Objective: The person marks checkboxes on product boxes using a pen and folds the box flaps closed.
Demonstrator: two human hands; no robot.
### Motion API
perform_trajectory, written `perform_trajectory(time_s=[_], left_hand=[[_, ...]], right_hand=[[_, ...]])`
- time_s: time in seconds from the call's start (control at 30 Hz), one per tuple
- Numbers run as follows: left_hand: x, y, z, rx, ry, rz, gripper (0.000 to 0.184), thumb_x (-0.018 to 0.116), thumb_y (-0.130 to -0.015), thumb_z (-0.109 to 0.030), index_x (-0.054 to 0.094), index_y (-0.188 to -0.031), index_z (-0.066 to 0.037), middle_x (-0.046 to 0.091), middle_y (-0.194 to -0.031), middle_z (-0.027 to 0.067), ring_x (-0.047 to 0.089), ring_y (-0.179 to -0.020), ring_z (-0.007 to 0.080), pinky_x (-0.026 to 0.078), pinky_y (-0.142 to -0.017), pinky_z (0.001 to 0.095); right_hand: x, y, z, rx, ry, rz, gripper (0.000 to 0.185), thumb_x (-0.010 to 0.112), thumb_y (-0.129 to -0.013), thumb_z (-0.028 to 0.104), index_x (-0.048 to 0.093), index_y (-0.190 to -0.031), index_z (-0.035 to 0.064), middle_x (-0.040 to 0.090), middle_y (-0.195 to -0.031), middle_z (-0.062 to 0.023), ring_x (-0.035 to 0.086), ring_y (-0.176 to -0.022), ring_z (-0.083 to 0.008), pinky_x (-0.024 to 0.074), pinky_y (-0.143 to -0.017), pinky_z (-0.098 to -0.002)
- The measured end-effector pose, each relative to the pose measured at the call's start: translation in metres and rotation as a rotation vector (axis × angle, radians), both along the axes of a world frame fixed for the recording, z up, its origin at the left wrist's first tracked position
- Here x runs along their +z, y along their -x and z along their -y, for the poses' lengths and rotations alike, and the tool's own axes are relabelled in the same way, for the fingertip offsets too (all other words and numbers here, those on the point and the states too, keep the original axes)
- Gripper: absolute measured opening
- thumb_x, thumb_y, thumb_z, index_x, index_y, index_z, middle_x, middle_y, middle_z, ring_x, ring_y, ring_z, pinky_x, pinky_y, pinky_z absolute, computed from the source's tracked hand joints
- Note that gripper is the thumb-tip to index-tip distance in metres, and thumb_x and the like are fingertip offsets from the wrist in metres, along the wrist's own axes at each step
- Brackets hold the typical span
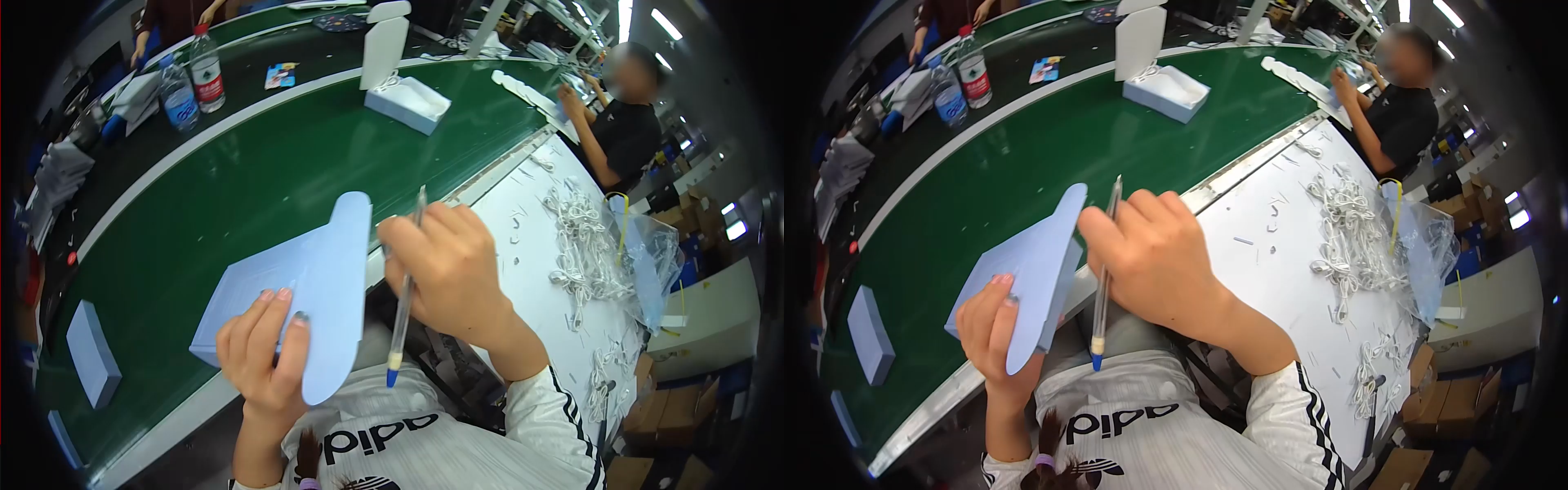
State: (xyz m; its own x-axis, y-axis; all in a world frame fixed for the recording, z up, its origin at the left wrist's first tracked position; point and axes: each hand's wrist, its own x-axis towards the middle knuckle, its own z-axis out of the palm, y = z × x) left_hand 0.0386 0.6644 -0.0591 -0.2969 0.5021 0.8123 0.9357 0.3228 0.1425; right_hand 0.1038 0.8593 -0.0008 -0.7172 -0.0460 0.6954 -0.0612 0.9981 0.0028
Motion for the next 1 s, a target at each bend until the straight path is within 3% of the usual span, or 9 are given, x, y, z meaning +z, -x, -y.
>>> perform_trajectory(time_s=[0.4,0.47,0.57,0.63,0.73,0.8,0.9,0.97,1.0], left_hand=[[-0.002,-0.001,-0.006,-0.026,-0.107,0.118,0.045,0.074,-0.069,-0.009,0.049,-0.107,-0.010,0.059,-0.111,0.0153,0.059,-0.095,0.0294,0.044,-0.080,0.0408],[0.001,0.001,-0.002,-0.060,-0.176,0.214,0.053,0.078,-0.066,-0.011,0.048,-0.109,-0.010,0.058,-0.111,0.0154,0.059,-0.094,0.0293,0.044,-0.080,0.0408],[-0.001,0.004,0.012,-0.054,-0.310,0.416,0.068,0.084,-0.060,-0.017,0.046,-0.115,-0.007,0.058,-0.108,0.0146,0.058,-0.091,0.0279,0.045,-0.081,0.0401],[0.000,0.003,0.018,0.047,-0.320,0.626,0.080,0.086,-0.057,-0.017,0.041,-0.122,-0.004,0.056,-0.107,0.0147,0.057,-0.092,0.0277,0.044,-0.084,0.0394],[-0.010,0.016,0.005,0.068,-0.404,0.810,0.087,0.087,-0.052,-0.015,0.040,-0.124,-0.003,0.050,-0.117,0.0135,0.051,-0.100,0.0262,0.038,-0.092,0.0375],[-0.016,0.026,0.000,-0.111,-0.609,1.003,0.080,0.084,-0.057,-0.012,0.040,-0.122,0.000,0.051,-0.114,0.0170,0.056,-0.095,0.0289,0.043,-0.088,0.0386],[-0.004,0.046,0.004,-0.330,-0.756,0.921,0.076,0.081,-0.061,-0.010,0.040,-0.124,0.001,0.051,-0.118,0.0188,0.055,-0.100,0.0291,0.041,-0.091,0.0392],[-0.002,0.048,0.009,-0.588,-0.885,0.852,0.072,0.078,-0.064,-0.007,0.041,-0.125,0.002,0.050,-0.123,0.0206,0.054,-0.105,0.0293,0.040,-0.094,0.0397],[-0.002,0.044,0.012,-0.576,-0.884,0.860,0.072,0.078,-0.064,-0.007,0.041,-0.125,0.002,0.050,-0.123,0.0206,0.054,-0.105,0.0293,0.040,-0.094,0.0397]], right_hand=[[0.007,-0.002,-0.005,0.015,0.011,-0.021,0.014,0.060,-0.065,0.006,0.051,-0.076,0.0082,0.043,-0.059,-0.0030,0.039,-0.053,-0.0180,0.0345,-0.055,-0.0284],[0.008,-0.003,-0.012,0.050,0.160,-0.032,0.013,0.061,-0.068,0.004,0.052,-0.076,0.0075,0.049,-0.065,-0.0033,0.045,-0.059,-0.0162,0.0373,-0.060,-0.0275],[-0.006,0.011,-0.043,0.212,0.646,-0.100,0.030,0.063,-0.080,0.016,0.051,-0.106,0.0042,0.062,-0.106,-0.0110,0.056,-0.091,-0.0195,0.0423,-0.077,-0.0277],[-0.015,0.031,-0.049,0.420,1.032,-0.079,0.043,0.057,-0.087,0.024,0.044,-0.121,0.0026,0.060,-0.114,-0.0136,0.054,-0.103,-0.0231,0.0422,-0.083,-0.0293],[-0.010,0.040,-0.041,0.608,1.238,0.154,0.041,0.050,-0.091,0.029,0.046,-0.121,0.0016,0.061,-0.109,-0.0137,0.056,-0.103,-0.0241,0.0430,-0.083,-0.0305],[-0.010,0.046,-0.033,0.511,1.019,0.349,0.032,0.050,-0.091,0.021,0.052,-0.115,-0.0002,0.063,-0.097,-0.0134,0.060,-0.095,-0.0228,0.0454,-0.079,-0.0281],[-0.006,0.059,-0.031,0.448,0.887,0.258,0.019,0.050,-0.091,0.015,0.061,-0.095,-0.0001,0.063,-0.083,-0.0107,0.059,-0.073,-0.0178,0.0438,-0.065,-0.0241],[0.010,0.061,-0.030,0.294,0.344,0.194,0.014,0.054,-0.085,0.007,0.057,-0.075,-0.0018,0.055,-0.066,-0.0063,0.046,-0.052,-0.0133,0.0344,-0.049,-0.0234],[0.013,0.060,-0.026,0.298,0.352,0.203,0.014,0.054,-0.085,0.007,0.057,-0.075,-0.0018,0.055,-0.066,-0.0063,0.046,-0.052,-0.0133,0.0344,-0.049,-0.0234]])
